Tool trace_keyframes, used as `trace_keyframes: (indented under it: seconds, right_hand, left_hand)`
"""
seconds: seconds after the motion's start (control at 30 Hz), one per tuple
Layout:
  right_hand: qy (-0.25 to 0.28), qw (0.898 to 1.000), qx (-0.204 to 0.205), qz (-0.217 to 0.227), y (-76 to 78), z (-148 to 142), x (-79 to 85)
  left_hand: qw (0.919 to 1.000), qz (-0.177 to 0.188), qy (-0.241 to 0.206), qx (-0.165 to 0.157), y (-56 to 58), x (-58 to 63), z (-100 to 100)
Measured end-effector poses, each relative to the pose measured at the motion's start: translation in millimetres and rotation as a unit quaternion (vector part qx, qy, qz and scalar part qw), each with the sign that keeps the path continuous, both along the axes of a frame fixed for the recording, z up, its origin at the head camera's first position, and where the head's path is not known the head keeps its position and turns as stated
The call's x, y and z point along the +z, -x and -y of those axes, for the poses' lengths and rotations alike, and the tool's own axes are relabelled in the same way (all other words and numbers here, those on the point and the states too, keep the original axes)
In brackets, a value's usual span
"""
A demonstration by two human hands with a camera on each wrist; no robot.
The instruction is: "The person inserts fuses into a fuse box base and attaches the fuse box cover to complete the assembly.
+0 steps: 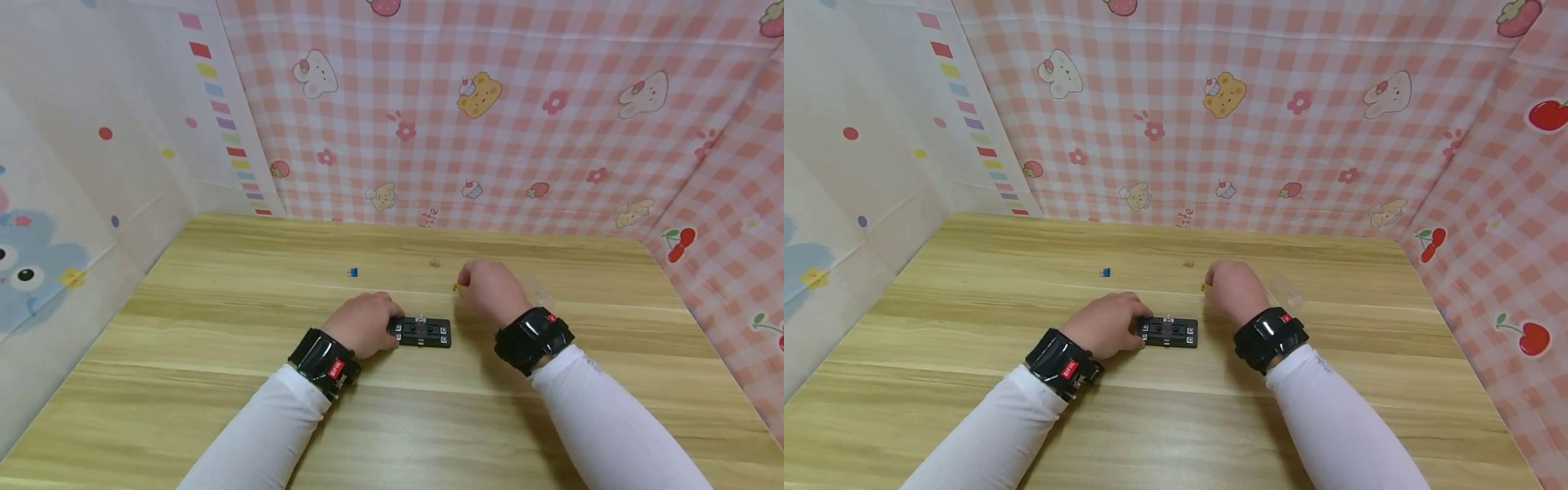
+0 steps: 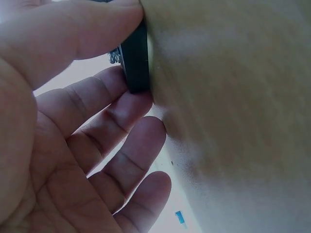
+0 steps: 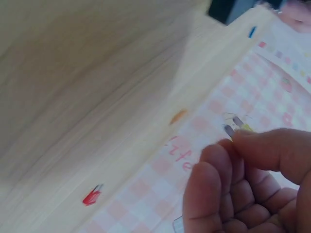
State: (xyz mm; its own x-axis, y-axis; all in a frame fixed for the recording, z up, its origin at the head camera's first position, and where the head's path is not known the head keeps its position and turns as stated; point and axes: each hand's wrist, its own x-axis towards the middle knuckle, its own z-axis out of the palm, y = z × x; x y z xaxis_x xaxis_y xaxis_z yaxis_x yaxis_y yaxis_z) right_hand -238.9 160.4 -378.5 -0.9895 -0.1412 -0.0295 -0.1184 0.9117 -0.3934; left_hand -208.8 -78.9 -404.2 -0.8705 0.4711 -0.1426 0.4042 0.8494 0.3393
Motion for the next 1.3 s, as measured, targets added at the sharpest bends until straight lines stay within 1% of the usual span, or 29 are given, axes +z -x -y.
trace_keyframes:
  seconds: [0.23,0.4,0.6,0.67,0.83,1.1,1.3]
  right_hand:
    - [0.064,0.997,-0.003,-0.042,-13.9,10,3.6]
    - [0.096,0.994,0.011,-0.054,-21.4,19,1.2]
    - [0.101,0.993,0.019,-0.050,-32.9,29,-2.4]
    - [0.098,0.993,0.024,-0.056,-35.5,32,-3.3]
    - [0.087,0.992,0.047,-0.080,-38.2,36,-4.5]
    - [0.096,0.988,0.075,-0.091,-41.1,41,-9.3]
    - [0.100,0.986,0.092,-0.092,-43.5,45,-11.2]
  left_hand:
    - [1.0000,0.004,-0.004,0.002,-1.7,0.9,0]
    - [1.0000,0.007,-0.005,-0.001,-1.4,0.4,0]
    - [0.9999,0.011,-0.005,-0.006,-1.6,-0.9,1]
    - [0.9999,0.009,-0.006,-0.007,-1.9,-0.2,2]
    - [0.9999,0.005,-0.005,-0.008,-1.4,1.4,2]
    - [1.0000,0.006,-0.002,-0.005,-1.0,1.0,2]
    - [1.0000,-0.001,0.000,-0.008,0.5,0.9,2]
